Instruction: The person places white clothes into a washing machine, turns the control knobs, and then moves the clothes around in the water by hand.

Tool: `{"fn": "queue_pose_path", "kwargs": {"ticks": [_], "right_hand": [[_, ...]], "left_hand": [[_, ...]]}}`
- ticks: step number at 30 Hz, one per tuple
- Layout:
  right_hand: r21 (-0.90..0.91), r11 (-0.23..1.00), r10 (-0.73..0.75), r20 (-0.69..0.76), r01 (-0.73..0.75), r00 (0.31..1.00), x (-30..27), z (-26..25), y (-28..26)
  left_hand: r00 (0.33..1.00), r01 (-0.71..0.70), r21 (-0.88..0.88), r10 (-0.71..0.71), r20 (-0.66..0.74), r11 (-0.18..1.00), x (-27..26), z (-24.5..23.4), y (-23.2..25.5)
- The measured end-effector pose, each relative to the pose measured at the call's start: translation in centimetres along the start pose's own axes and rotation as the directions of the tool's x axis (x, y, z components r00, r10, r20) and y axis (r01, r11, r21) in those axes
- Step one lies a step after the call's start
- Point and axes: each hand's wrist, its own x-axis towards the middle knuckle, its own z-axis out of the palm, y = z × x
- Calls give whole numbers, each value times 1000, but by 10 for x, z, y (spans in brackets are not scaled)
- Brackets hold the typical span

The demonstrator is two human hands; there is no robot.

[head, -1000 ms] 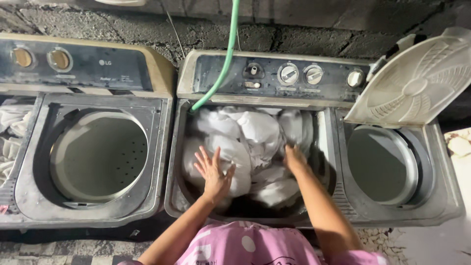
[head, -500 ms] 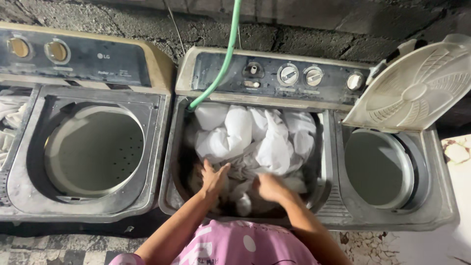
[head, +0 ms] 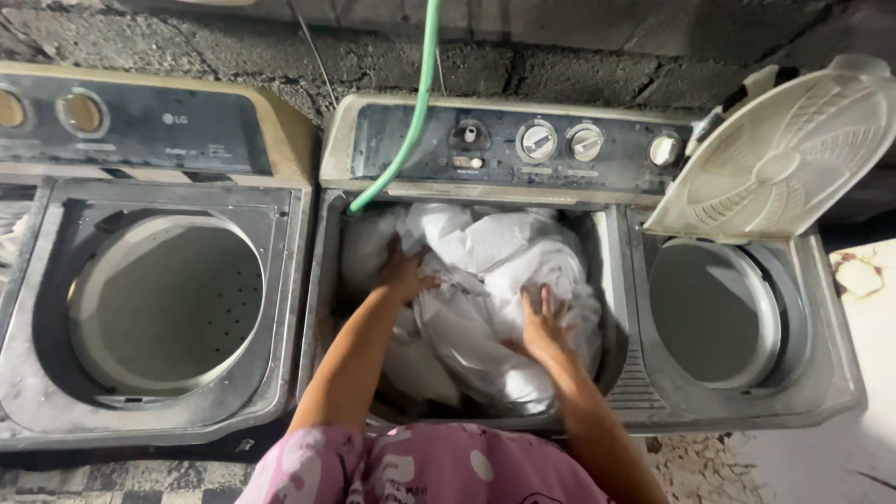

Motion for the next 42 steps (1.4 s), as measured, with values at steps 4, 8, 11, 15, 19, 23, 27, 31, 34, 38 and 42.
{"fn": "queue_pose_path", "kwargs": {"ticks": [4, 8, 11, 15, 19, 23, 27, 31, 34, 38, 42], "right_hand": [[-5, 995, 97, 146, -97, 985, 26, 54, -4], [182, 981, 10, 317, -71, 948, 64, 99, -17], [543, 831, -127, 397, -121, 909, 93, 115, -42], [803, 535, -250, 446, -261, 859, 113, 134, -91], [834, 400, -276, 506, -381, 817, 102, 161, -106], [819, 335, -288, 559, -465, 777, 75, 182, -93], [821, 353, -308, 555, -449, 773, 43, 159, -63], [784, 606, -246, 347, -136, 905, -40, 72, -48], [264, 964, 6, 67, -23, 998, -115, 2, -47], [225, 958, 183, -11, -176, 983, -133, -39, -43], [318, 948, -22, 5, 19, 1000, -90, -2, -41]], "left_hand": [[995, -62, 62, 66, -69, 996, 29, 18, 2], [998, -33, -107, 37, 43, 994, 37, 29, 3], [976, -201, 78, 207, -72, 976, 8, 14, 29], [937, -93, -167, 30, -348, 982, -79, -13, 70], [930, 63, -291, -162, -331, 955, -125, -20, 66], [939, 141, -366, -242, -246, 920, -109, -28, 34], [950, 215, 6, -208, -234, 977, -53, -50, 43], [964, 265, -36, -266, -19, 963, 9, -63, 51], [967, 255, 91, -256, 5, 963, 42, -52, 29], [954, 278, 183, -294, 65, 943, 59, -24, -16], [945, 285, 175, -307, 113, 942, 48, -6, -56]]}}
